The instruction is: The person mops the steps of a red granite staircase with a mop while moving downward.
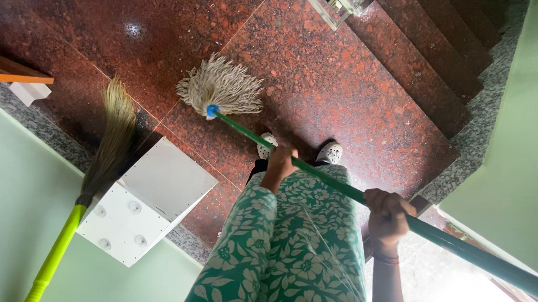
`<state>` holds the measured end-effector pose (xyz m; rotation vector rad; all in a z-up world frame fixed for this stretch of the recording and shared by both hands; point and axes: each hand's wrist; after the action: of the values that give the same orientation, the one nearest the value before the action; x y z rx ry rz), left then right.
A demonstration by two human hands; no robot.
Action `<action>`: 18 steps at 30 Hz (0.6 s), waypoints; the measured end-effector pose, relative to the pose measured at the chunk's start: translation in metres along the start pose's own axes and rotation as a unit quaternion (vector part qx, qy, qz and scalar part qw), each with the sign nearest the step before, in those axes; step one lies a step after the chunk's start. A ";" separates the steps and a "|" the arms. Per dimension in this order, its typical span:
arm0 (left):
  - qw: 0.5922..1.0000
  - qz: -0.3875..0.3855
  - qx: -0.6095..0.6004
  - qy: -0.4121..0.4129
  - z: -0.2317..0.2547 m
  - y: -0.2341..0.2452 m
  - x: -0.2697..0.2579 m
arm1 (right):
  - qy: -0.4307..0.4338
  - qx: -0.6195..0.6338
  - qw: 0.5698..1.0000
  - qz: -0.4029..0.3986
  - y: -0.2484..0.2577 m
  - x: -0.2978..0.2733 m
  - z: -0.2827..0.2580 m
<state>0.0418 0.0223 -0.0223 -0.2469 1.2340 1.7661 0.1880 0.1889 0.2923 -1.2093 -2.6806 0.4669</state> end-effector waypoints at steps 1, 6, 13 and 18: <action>1.000 0.008 0.018 0.002 -0.013 -0.003 -0.005 | -0.013 -0.001 1.000 -0.016 -0.007 -0.002 0.003; 0.960 0.218 -0.130 -0.120 -0.049 -0.005 -0.033 | -0.040 0.013 0.996 -0.078 -0.022 0.007 0.012; 0.988 0.128 -0.030 -0.081 -0.024 0.016 0.005 | -0.053 0.048 0.989 -0.132 -0.013 0.054 -0.003; 0.991 0.077 -0.011 -0.110 0.031 0.031 0.050 | -0.041 0.021 0.991 -0.126 0.020 0.096 -0.028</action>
<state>0.0011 0.0746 -0.0186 0.0324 1.0981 1.8840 0.1462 0.2795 0.3131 -0.8420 -2.8237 0.5413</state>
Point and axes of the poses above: each hand's wrist, its own x-axis towards the middle knuckle, its own y-axis out of the back of the hand, z = x × y, and after that the axes turned 5 degrees about y, right-handed
